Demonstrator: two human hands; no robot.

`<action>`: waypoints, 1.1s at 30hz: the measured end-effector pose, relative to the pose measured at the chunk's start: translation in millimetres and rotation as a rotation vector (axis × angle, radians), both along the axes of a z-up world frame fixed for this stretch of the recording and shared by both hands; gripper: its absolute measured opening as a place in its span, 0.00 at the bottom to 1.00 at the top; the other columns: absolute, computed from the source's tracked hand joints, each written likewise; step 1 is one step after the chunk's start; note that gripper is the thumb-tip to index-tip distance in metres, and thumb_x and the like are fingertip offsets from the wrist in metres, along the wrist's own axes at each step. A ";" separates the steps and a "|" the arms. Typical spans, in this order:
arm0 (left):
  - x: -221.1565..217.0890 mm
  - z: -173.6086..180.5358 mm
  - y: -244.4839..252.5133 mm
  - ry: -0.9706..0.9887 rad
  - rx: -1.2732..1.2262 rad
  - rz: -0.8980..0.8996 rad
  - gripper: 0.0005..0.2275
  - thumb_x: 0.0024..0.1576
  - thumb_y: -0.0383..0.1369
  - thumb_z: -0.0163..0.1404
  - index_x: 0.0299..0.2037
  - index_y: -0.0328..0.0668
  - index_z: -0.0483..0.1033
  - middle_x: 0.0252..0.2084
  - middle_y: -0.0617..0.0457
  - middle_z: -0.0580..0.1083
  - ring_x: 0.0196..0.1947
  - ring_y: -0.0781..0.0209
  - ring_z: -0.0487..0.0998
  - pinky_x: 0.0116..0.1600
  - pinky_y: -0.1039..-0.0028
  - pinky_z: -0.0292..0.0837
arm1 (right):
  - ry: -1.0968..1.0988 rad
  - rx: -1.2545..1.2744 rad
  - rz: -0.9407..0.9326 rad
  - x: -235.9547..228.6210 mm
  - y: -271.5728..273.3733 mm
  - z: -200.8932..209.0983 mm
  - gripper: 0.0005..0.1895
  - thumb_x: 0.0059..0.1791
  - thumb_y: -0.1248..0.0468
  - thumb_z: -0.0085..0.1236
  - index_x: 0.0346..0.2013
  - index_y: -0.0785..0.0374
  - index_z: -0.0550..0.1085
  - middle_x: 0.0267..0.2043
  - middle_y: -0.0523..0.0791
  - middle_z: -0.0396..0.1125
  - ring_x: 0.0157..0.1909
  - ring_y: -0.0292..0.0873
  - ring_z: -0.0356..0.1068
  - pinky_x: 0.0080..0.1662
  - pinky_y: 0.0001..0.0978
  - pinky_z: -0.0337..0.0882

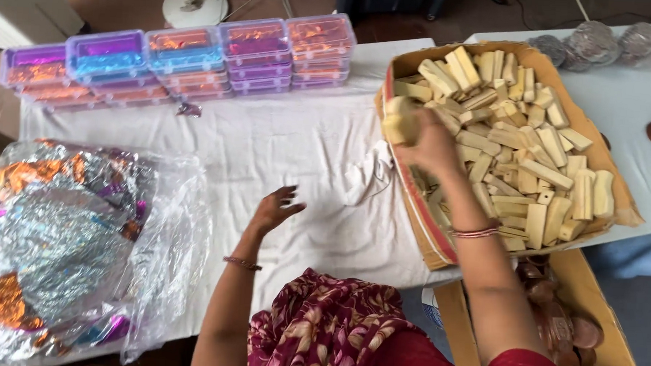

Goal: Packing rectangular wood blocks into small purple plastic containers.

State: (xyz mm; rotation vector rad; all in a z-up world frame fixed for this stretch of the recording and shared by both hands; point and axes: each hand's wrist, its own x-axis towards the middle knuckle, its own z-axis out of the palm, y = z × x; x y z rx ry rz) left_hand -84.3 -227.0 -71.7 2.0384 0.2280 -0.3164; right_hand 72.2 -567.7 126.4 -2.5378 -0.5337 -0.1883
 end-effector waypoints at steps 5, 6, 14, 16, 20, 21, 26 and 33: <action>11.7 -27.1 -31.5 -0.073 -0.582 0.071 0.33 0.59 0.54 0.50 0.69 0.41 0.62 0.61 0.43 0.73 0.61 0.50 0.75 0.61 0.63 0.73 | 0.369 -0.018 0.063 -40.0 135.8 -125.8 0.36 0.32 0.51 0.71 0.50 0.64 0.74 0.45 0.53 0.74 0.45 0.52 0.75 0.49 0.41 0.75; 13.1 -31.2 -36.8 -0.014 -0.706 0.152 0.33 0.61 0.57 0.43 0.70 0.42 0.61 0.61 0.46 0.73 0.59 0.50 0.75 0.59 0.64 0.73 | 0.519 -0.047 0.026 -48.3 153.8 -151.0 0.34 0.33 0.49 0.69 0.48 0.64 0.76 0.44 0.51 0.76 0.45 0.50 0.77 0.50 0.39 0.76; 9.9 -76.4 -9.1 0.118 -0.716 0.607 0.26 0.60 0.53 0.47 0.62 0.45 0.64 0.43 0.48 0.72 0.35 0.58 0.72 0.37 0.67 0.73 | 0.425 -0.363 0.021 -31.9 119.4 -194.5 0.35 0.46 0.35 0.53 0.59 0.52 0.69 0.59 0.53 0.65 0.43 0.45 0.74 0.44 0.37 0.74; 6.1 -77.5 2.7 0.231 -0.691 0.709 0.25 0.59 0.50 0.48 0.62 0.50 0.61 0.40 0.50 0.71 0.31 0.58 0.69 0.34 0.66 0.70 | 0.157 -0.574 -0.030 -15.0 93.2 -201.4 0.37 0.45 0.35 0.54 0.62 0.48 0.63 0.65 0.57 0.52 0.43 0.44 0.71 0.42 0.38 0.72; 3.2 -104.2 16.4 0.119 -1.005 0.708 0.23 0.64 0.46 0.48 0.63 0.41 0.68 0.41 0.48 0.72 0.36 0.58 0.75 0.38 0.69 0.76 | -0.057 -0.494 -0.084 40.7 31.6 -296.7 0.26 0.40 0.48 0.65 0.54 0.42 0.77 0.60 0.53 0.69 0.56 0.56 0.73 0.52 0.45 0.74; 2.8 -113.1 18.4 -0.020 -1.196 0.671 0.22 0.64 0.44 0.48 0.63 0.38 0.67 0.43 0.48 0.74 0.40 0.56 0.78 0.42 0.67 0.81 | 0.150 -0.290 -0.107 62.2 16.0 -336.3 0.19 0.47 0.59 0.64 0.54 0.49 0.81 0.55 0.50 0.76 0.52 0.51 0.76 0.55 0.40 0.75; 25.2 -113.6 2.1 -0.165 -1.302 0.587 0.22 0.63 0.46 0.44 0.67 0.52 0.65 0.49 0.48 0.76 0.41 0.60 0.77 0.40 0.71 0.76 | 0.235 0.263 0.077 -48.3 141.5 -200.0 0.16 0.47 0.64 0.62 0.49 0.60 0.80 0.51 0.51 0.73 0.49 0.47 0.76 0.49 0.33 0.79; 36.9 -49.7 -20.4 -0.022 -1.401 0.688 0.30 0.57 0.58 0.33 0.65 0.52 0.63 0.51 0.53 0.75 0.45 0.57 0.81 0.44 0.68 0.83 | -0.679 -0.148 0.212 -107.2 214.5 -128.4 0.18 0.47 0.49 0.50 0.45 0.52 0.78 0.59 0.52 0.67 0.55 0.58 0.71 0.50 0.51 0.73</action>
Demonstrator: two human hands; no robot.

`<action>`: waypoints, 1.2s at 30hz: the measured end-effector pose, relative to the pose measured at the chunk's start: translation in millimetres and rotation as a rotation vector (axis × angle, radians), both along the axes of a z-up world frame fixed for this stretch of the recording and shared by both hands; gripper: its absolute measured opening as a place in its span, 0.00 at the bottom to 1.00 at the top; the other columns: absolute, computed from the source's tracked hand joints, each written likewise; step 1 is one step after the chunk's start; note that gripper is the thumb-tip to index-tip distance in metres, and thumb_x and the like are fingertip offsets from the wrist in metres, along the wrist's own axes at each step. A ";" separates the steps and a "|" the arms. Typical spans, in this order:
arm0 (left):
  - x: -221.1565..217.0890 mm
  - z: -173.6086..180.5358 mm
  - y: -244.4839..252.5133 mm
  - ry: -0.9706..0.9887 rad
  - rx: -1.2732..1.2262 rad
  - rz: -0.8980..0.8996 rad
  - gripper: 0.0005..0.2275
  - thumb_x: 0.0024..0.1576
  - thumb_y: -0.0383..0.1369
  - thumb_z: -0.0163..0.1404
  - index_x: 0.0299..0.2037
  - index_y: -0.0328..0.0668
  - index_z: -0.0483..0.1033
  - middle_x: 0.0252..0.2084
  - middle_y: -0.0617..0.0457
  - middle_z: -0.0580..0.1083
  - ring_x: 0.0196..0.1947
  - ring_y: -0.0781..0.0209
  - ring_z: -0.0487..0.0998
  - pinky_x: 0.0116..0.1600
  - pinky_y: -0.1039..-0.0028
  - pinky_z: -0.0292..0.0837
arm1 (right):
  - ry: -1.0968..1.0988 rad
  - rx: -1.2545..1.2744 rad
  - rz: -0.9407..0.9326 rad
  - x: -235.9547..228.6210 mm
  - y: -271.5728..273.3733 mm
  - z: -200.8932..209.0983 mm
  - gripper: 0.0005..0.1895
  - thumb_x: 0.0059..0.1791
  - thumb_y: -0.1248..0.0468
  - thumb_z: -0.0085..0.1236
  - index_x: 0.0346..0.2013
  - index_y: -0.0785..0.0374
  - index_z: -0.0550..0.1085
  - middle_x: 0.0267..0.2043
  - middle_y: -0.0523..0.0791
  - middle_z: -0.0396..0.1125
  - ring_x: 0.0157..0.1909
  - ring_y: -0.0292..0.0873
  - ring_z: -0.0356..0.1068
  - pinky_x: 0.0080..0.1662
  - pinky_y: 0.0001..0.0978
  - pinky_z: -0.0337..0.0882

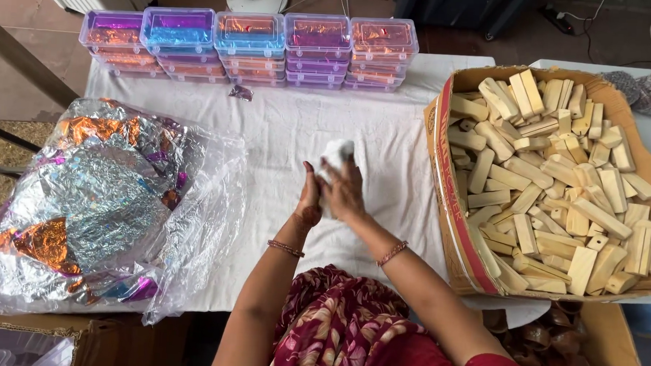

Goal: Packing rectangular wood blocks into small purple plastic containers.

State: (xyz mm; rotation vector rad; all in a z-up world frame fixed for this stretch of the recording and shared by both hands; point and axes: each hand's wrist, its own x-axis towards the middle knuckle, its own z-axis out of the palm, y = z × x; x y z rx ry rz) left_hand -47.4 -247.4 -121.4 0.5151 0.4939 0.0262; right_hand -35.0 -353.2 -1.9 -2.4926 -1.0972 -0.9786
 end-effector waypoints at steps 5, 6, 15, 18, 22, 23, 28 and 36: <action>-13.6 18.2 0.4 -0.043 0.509 -0.302 0.31 0.62 0.53 0.42 0.67 0.36 0.67 0.50 0.42 0.77 0.40 0.55 0.79 0.35 0.72 0.78 | 0.977 0.486 -0.166 62.0 -18.1 -70.0 0.20 0.60 0.51 0.45 0.56 0.62 0.74 0.57 0.50 0.68 0.49 0.49 0.74 0.50 0.43 0.78; -13.2 20.9 2.3 -0.091 0.620 -0.331 0.28 0.61 0.45 0.51 0.68 0.36 0.64 0.51 0.39 0.77 0.40 0.51 0.79 0.35 0.70 0.76 | 0.894 0.670 -0.145 69.0 -21.0 -81.5 0.19 0.63 0.52 0.46 0.55 0.62 0.77 0.52 0.49 0.74 0.49 0.48 0.76 0.53 0.42 0.76; 6.1 -88.4 6.7 -0.124 0.003 -0.106 0.24 0.63 0.43 0.47 0.65 0.37 0.65 0.54 0.42 0.75 0.48 0.54 0.78 0.45 0.72 0.83 | 0.238 0.189 -0.057 4.5 8.0 -10.1 0.17 0.57 0.51 0.34 0.48 0.50 0.72 0.56 0.48 0.68 0.54 0.47 0.70 0.45 0.37 0.79; -23.4 -15.0 9.5 -0.164 0.619 -0.324 0.25 0.67 0.47 0.43 0.65 0.35 0.69 0.48 0.44 0.74 0.41 0.59 0.75 0.35 0.75 0.77 | 0.946 0.412 -0.108 58.6 -13.0 -55.4 0.13 0.60 0.56 0.45 0.54 0.54 0.74 0.52 0.50 0.73 0.52 0.47 0.75 0.44 0.32 0.79; -15.8 -9.2 21.7 -0.055 0.595 -0.304 0.24 0.61 0.43 0.46 0.67 0.46 0.63 0.50 0.47 0.76 0.40 0.58 0.77 0.36 0.72 0.75 | 1.065 0.543 -0.076 33.5 -17.7 -46.1 0.18 0.60 0.55 0.46 0.65 0.52 0.68 0.52 0.48 0.76 0.53 0.45 0.77 0.48 0.31 0.77; -15.3 -22.8 23.3 -0.071 0.462 -0.163 0.24 0.62 0.46 0.43 0.67 0.47 0.63 0.50 0.47 0.75 0.39 0.59 0.77 0.36 0.71 0.76 | 0.832 0.414 0.127 19.9 -17.6 -52.5 0.16 0.57 0.57 0.51 0.59 0.53 0.71 0.55 0.46 0.74 0.58 0.45 0.73 0.56 0.35 0.74; -1.2 -63.0 16.8 -0.080 0.085 -0.072 0.27 0.66 0.51 0.37 0.66 0.38 0.64 0.57 0.44 0.75 0.47 0.56 0.84 0.47 0.68 0.85 | 0.061 0.010 0.266 1.4 0.3 -22.7 0.25 0.44 0.51 0.57 0.54 0.55 0.73 0.59 0.51 0.70 0.60 0.54 0.66 0.59 0.52 0.62; 10.5 -103.7 13.1 -0.171 0.389 -0.298 0.22 0.69 0.43 0.46 0.67 0.35 0.69 0.51 0.39 0.75 0.40 0.57 0.77 0.40 0.69 0.80 | 0.976 0.630 0.009 37.4 -3.5 -39.0 0.23 0.59 0.49 0.41 0.64 0.57 0.64 0.63 0.49 0.66 0.61 0.45 0.70 0.60 0.37 0.76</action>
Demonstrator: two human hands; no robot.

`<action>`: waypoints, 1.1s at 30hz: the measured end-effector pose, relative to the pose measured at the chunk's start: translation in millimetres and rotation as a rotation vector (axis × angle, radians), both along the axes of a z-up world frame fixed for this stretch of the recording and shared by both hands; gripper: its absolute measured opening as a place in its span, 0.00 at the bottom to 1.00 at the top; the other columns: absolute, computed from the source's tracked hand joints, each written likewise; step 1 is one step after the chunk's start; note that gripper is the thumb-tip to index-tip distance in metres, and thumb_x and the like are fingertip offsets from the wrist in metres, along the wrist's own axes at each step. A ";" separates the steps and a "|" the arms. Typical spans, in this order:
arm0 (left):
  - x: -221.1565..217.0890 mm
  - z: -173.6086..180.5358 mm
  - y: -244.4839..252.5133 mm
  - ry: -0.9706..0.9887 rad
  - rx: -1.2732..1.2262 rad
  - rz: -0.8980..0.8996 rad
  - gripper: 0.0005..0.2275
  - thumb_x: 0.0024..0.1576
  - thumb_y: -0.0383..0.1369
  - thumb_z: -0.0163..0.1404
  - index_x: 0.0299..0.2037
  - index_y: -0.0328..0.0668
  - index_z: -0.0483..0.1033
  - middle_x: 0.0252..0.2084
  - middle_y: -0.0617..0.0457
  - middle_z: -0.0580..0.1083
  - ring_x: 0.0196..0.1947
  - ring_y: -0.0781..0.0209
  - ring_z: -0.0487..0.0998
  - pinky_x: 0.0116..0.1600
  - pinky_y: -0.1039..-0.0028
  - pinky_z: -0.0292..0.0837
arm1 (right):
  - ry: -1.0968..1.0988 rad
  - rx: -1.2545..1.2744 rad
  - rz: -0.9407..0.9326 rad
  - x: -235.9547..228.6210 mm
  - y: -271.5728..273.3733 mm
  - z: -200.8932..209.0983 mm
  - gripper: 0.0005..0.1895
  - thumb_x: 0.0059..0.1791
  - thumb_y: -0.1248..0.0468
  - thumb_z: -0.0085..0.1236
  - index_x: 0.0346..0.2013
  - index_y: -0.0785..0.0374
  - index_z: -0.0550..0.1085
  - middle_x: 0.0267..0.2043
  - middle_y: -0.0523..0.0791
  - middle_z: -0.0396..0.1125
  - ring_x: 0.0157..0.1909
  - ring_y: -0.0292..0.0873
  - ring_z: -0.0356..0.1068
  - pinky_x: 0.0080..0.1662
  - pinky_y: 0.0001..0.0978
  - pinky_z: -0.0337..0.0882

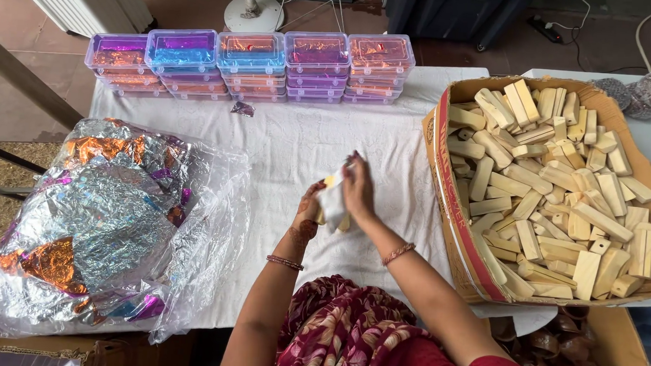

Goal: Packing rectangular wood blocks into small purple plastic containers.

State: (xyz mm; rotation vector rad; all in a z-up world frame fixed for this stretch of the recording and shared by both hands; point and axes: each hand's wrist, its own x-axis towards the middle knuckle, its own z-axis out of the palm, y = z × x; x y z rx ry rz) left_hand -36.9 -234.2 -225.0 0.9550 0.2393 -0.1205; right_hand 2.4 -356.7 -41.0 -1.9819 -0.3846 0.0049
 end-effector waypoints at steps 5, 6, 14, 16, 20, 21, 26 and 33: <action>3.7 1.4 -2.0 0.129 -0.105 0.016 0.24 0.66 0.46 0.46 0.64 0.35 0.69 0.48 0.41 0.75 0.39 0.56 0.79 0.36 0.69 0.81 | -0.930 -0.461 0.168 -49.1 12.8 53.0 0.31 0.50 0.43 0.46 0.60 0.60 0.65 0.66 0.54 0.60 0.63 0.57 0.65 0.57 0.54 0.70; 2.8 1.4 -2.3 0.156 -0.127 0.021 0.24 0.65 0.47 0.46 0.63 0.35 0.69 0.48 0.41 0.75 0.38 0.55 0.79 0.36 0.69 0.81 | -1.018 -0.649 0.125 -46.2 13.2 46.2 0.30 0.42 0.39 0.49 0.52 0.49 0.69 0.62 0.49 0.62 0.60 0.54 0.66 0.52 0.55 0.73; -8.2 23.2 1.3 0.044 -0.004 -0.070 0.25 0.61 0.43 0.50 0.66 0.40 0.68 0.47 0.47 0.75 0.37 0.59 0.78 0.34 0.71 0.79 | -0.119 -0.069 -0.009 10.7 2.1 -25.2 0.24 0.62 0.48 0.43 0.65 0.59 0.64 0.70 0.52 0.57 0.72 0.52 0.57 0.68 0.51 0.68; -9.6 27.4 -1.7 0.067 -0.029 -0.047 0.25 0.61 0.44 0.47 0.66 0.40 0.67 0.49 0.45 0.75 0.41 0.58 0.77 0.38 0.69 0.79 | -0.371 0.001 0.107 -21.6 6.8 -1.3 0.26 0.60 0.51 0.42 0.69 0.61 0.59 0.75 0.56 0.45 0.78 0.55 0.44 0.67 0.56 0.61; -11.7 37.7 -4.5 0.109 -0.073 0.001 0.26 0.63 0.47 0.43 0.66 0.40 0.66 0.55 0.43 0.73 0.49 0.55 0.77 0.47 0.65 0.78 | -0.874 -0.606 0.299 -42.1 6.9 29.6 0.35 0.45 0.40 0.48 0.62 0.52 0.63 0.70 0.50 0.53 0.70 0.54 0.53 0.63 0.62 0.64; -13.4 40.0 -4.9 0.121 -0.084 0.015 0.26 0.63 0.48 0.42 0.66 0.40 0.65 0.56 0.43 0.72 0.51 0.55 0.76 0.50 0.64 0.77 | -0.884 -0.702 0.191 -39.0 7.2 33.2 0.31 0.44 0.39 0.45 0.59 0.44 0.63 0.69 0.44 0.53 0.68 0.52 0.58 0.62 0.62 0.66; -14.5 40.1 -4.8 0.054 0.025 -0.028 0.25 0.65 0.47 0.41 0.67 0.38 0.65 0.63 0.39 0.72 0.57 0.52 0.77 0.59 0.63 0.76 | -0.102 -0.369 0.064 29.5 -8.8 -65.7 0.23 0.61 0.41 0.44 0.60 0.53 0.67 0.59 0.44 0.62 0.51 0.47 0.71 0.51 0.44 0.78; 1.9 0.7 -14.2 0.151 -0.238 0.212 0.23 0.65 0.43 0.42 0.67 0.40 0.64 0.64 0.42 0.69 0.57 0.52 0.75 0.52 0.67 0.77 | -0.794 -0.278 0.376 -57.5 2.3 12.1 0.13 0.54 0.51 0.55 0.33 0.52 0.67 0.74 0.46 0.52 0.71 0.55 0.60 0.69 0.54 0.65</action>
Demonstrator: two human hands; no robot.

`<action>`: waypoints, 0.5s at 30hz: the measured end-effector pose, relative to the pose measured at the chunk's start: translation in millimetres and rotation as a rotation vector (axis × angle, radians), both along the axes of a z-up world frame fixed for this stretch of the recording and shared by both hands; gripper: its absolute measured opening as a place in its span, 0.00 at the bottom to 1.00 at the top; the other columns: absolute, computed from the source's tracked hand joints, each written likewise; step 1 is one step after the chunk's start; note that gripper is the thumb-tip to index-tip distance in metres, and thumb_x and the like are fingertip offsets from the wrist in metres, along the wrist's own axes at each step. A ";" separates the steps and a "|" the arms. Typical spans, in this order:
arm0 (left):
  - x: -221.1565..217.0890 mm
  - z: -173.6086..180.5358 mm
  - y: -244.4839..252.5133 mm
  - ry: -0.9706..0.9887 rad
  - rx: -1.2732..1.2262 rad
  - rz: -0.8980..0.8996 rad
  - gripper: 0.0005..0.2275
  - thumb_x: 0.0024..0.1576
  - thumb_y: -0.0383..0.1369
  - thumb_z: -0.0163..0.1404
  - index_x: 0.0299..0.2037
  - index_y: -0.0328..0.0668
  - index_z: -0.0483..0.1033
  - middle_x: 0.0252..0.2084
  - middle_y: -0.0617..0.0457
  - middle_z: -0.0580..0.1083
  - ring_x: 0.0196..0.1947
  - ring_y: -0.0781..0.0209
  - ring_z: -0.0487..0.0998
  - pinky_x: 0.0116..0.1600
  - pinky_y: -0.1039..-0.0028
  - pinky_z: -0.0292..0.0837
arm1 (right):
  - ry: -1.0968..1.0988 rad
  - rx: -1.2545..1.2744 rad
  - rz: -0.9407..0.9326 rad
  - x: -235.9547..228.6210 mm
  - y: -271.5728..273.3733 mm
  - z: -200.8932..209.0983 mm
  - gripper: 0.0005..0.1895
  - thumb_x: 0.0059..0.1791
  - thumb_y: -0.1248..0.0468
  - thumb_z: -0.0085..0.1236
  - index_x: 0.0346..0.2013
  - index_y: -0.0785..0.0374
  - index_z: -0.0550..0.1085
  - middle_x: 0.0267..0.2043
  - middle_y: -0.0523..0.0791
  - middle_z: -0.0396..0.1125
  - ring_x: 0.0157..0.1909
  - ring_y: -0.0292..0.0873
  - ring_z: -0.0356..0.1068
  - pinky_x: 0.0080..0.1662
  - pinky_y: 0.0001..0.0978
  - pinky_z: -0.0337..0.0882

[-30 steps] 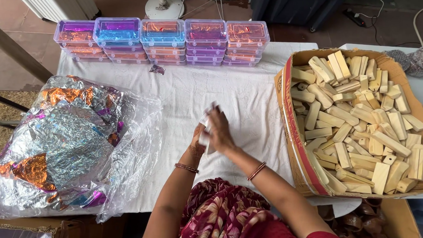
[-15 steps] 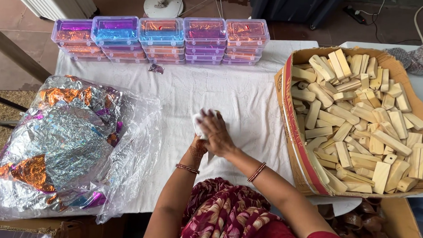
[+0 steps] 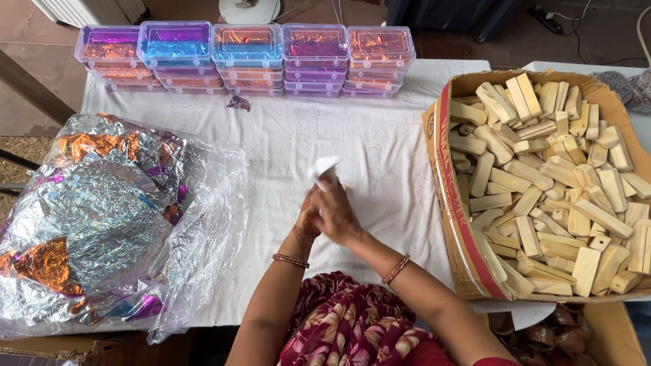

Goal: Packing rectangular wood blocks into small purple plastic containers.

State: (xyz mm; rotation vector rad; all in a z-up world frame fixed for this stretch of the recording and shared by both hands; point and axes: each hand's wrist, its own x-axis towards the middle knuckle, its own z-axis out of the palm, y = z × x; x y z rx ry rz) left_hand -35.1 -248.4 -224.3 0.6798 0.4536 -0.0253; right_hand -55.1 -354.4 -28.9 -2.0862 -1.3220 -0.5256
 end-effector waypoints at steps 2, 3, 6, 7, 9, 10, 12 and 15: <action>-4.3 -0.3 -3.1 -0.162 -0.192 0.021 0.24 0.62 0.44 0.41 0.67 0.46 0.62 0.64 0.45 0.69 0.58 0.55 0.75 0.54 0.68 0.79 | -0.095 -0.059 -0.016 1.4 -1.2 21.0 0.16 0.49 0.49 0.57 0.41 0.55 0.72 0.69 0.47 0.56 0.69 0.55 0.56 0.65 0.59 0.60; -9.1 -1.7 -6.5 -0.318 -0.388 0.037 0.24 0.60 0.45 0.40 0.67 0.52 0.61 0.65 0.48 0.69 0.60 0.59 0.76 0.56 0.68 0.81 | -0.186 -0.120 -0.035 0.1 -3.2 30.6 0.26 0.43 0.47 0.59 0.49 0.59 0.76 0.65 0.49 0.59 0.66 0.55 0.53 0.61 0.63 0.54; -14.4 15.5 -5.4 -0.034 0.080 -0.088 0.25 0.65 0.47 0.40 0.70 0.47 0.61 0.63 0.46 0.69 0.57 0.55 0.75 0.52 0.69 0.79 | 0.092 -0.297 -0.197 31.4 -8.6 3.1 0.17 0.46 0.56 0.63 0.47 0.58 0.78 0.58 0.43 0.68 0.66 0.53 0.58 0.63 0.50 0.64; -17.7 15.3 -4.0 -0.035 0.080 -0.088 0.25 0.65 0.47 0.40 0.70 0.47 0.61 0.63 0.46 0.69 0.57 0.55 0.75 0.52 0.69 0.79 | 0.090 -0.297 -0.198 39.3 -10.3 10.7 0.17 0.46 0.56 0.63 0.47 0.58 0.78 0.58 0.43 0.68 0.66 0.53 0.58 0.63 0.50 0.64; -25.4 15.4 1.6 -0.309 0.207 -0.227 0.26 0.71 0.46 0.40 0.69 0.29 0.66 0.61 0.34 0.73 0.50 0.45 0.75 0.47 0.63 0.79 | 1.158 -0.177 -0.576 54.1 -11.8 25.8 0.17 0.61 0.51 0.49 0.48 0.60 0.77 0.52 0.60 0.74 0.52 0.62 0.73 0.53 0.50 0.75; -28.8 40.1 2.5 -0.309 0.211 -0.228 0.26 0.71 0.46 0.40 0.69 0.29 0.66 0.61 0.34 0.73 0.50 0.45 0.75 0.47 0.63 0.79 | 1.158 -0.174 -0.574 57.7 -16.4 -10.2 0.17 0.61 0.51 0.49 0.48 0.60 0.77 0.52 0.60 0.74 0.52 0.62 0.73 0.53 0.50 0.75; -27.4 91.6 3.5 -0.189 0.216 -0.167 0.24 0.64 0.41 0.42 0.70 0.47 0.60 0.60 0.47 0.69 0.53 0.53 0.74 0.48 0.66 0.77 | 0.362 0.150 -0.296 73.3 -24.7 -79.2 0.12 0.57 0.61 0.54 0.51 0.64 0.75 0.62 0.51 0.68 0.62 0.45 0.69 0.60 0.28 0.74; -23.5 87.8 2.5 0.002 -0.120 0.059 0.22 0.62 0.44 0.35 0.66 0.49 0.61 0.58 0.48 0.71 0.53 0.58 0.77 0.52 0.65 0.82 | -0.049 0.047 0.026 11.0 -7.0 -4.3 0.09 0.60 0.57 0.49 0.43 0.56 0.75 0.65 0.47 0.68 0.70 0.52 0.66 0.67 0.35 0.74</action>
